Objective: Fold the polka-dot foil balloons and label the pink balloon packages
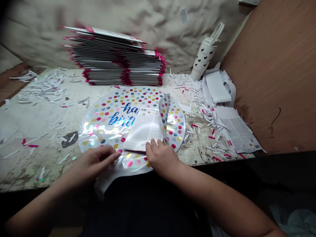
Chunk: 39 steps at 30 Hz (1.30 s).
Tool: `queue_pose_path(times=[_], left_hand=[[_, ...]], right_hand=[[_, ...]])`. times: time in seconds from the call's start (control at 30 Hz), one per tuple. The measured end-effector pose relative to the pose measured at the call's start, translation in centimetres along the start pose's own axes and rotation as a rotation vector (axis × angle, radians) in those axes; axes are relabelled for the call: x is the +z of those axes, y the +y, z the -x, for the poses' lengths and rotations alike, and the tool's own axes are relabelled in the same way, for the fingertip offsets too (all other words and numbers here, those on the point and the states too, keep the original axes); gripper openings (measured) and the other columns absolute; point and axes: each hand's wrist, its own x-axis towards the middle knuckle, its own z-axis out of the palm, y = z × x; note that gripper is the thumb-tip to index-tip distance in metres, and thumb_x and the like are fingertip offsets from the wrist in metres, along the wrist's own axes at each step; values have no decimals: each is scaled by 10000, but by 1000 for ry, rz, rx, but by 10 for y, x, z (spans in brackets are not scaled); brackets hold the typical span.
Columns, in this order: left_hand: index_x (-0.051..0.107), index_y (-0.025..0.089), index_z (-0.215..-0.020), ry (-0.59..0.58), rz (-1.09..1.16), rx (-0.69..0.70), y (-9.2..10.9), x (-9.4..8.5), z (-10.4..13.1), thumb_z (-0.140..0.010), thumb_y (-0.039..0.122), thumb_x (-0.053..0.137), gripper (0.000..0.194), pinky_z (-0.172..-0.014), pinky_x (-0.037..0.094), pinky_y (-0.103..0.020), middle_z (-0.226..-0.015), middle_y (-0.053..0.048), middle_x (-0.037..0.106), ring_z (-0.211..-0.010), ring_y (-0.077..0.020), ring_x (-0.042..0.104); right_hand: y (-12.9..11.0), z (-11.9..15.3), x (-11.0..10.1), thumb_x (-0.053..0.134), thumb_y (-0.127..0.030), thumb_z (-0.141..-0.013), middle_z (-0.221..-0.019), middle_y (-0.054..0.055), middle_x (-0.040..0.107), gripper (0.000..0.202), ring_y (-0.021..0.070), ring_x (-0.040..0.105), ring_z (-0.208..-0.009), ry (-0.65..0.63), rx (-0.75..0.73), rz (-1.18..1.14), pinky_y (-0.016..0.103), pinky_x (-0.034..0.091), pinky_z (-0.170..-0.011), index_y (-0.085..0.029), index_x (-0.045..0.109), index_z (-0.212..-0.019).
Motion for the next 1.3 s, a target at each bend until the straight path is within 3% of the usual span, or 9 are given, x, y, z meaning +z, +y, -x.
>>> queue_pose_path(times=[0.1,0.2,0.33,0.5,0.67,0.87,1.03,1.2,1.3], left_hand=[[608,157,-840,-316,664,-175,9,22,5,-808,530,496,391,-465,428,-213,-763,-52,657,-525,-121,572],[612,129,-863,-120,1047,-236,13,39,-8,-802,358,599,237,-544,494,-195,-883,-85,669,-614,-108,620],[591,123,-733,24,1244,-285,20,47,-23,-772,147,627,58,-530,513,-192,-701,-47,650,-599,-112,621],[615,132,-730,4,1546,-337,21,51,-23,-800,95,552,101,-719,543,-289,-677,-24,650,-660,-124,632],[651,102,-753,49,1160,-151,13,48,-20,-777,271,630,171,-674,527,-257,-720,-81,689,-690,-163,651],[617,117,-746,58,1050,-128,12,45,-19,-718,367,663,255,-684,513,-286,-717,-61,681,-671,-168,644],[540,185,-979,330,777,56,17,22,-20,-737,363,632,314,-656,489,-270,-813,-6,641,-723,-161,617],[576,258,-992,470,33,324,57,-17,-1,-723,294,638,278,-620,454,-280,-649,17,614,-597,-177,584],[615,289,-992,458,-21,524,77,-34,4,-689,255,678,312,-779,464,-326,-817,-20,676,-782,-220,622]], right_hand=[[4,3,1,401,-37,-841,-1102,200,634,343,287,627,-994,303,4,-8,378,558,-772,-25,612,-1111],[-1,2,1,431,-32,-838,-1037,186,666,306,258,644,-965,477,0,-22,342,551,-798,-28,641,-1062],[-9,0,0,455,-33,-833,-1001,189,679,285,256,650,-951,522,-5,-33,341,548,-805,-27,650,-1042],[-9,2,-2,445,-45,-840,-1008,195,676,279,265,645,-959,486,-5,-133,355,542,-801,-27,644,-1035],[2,-7,-7,524,-256,-857,-987,108,688,331,189,653,-857,357,77,-554,296,539,-756,-115,557,-1154],[11,-30,-6,451,-132,-864,-883,88,670,198,158,614,-832,493,14,-812,277,499,-761,-137,638,-927],[27,-13,-35,523,-344,-864,-618,1,634,286,112,604,-598,47,-63,-820,213,499,-606,-183,651,-664],[52,-13,-84,612,-345,-801,-1201,124,573,354,280,484,-1161,614,220,-453,452,404,-971,-165,615,-1105],[65,-22,-94,620,-287,-800,-1094,68,647,245,247,560,-1082,570,98,-808,432,454,-933,-215,655,-1032]])
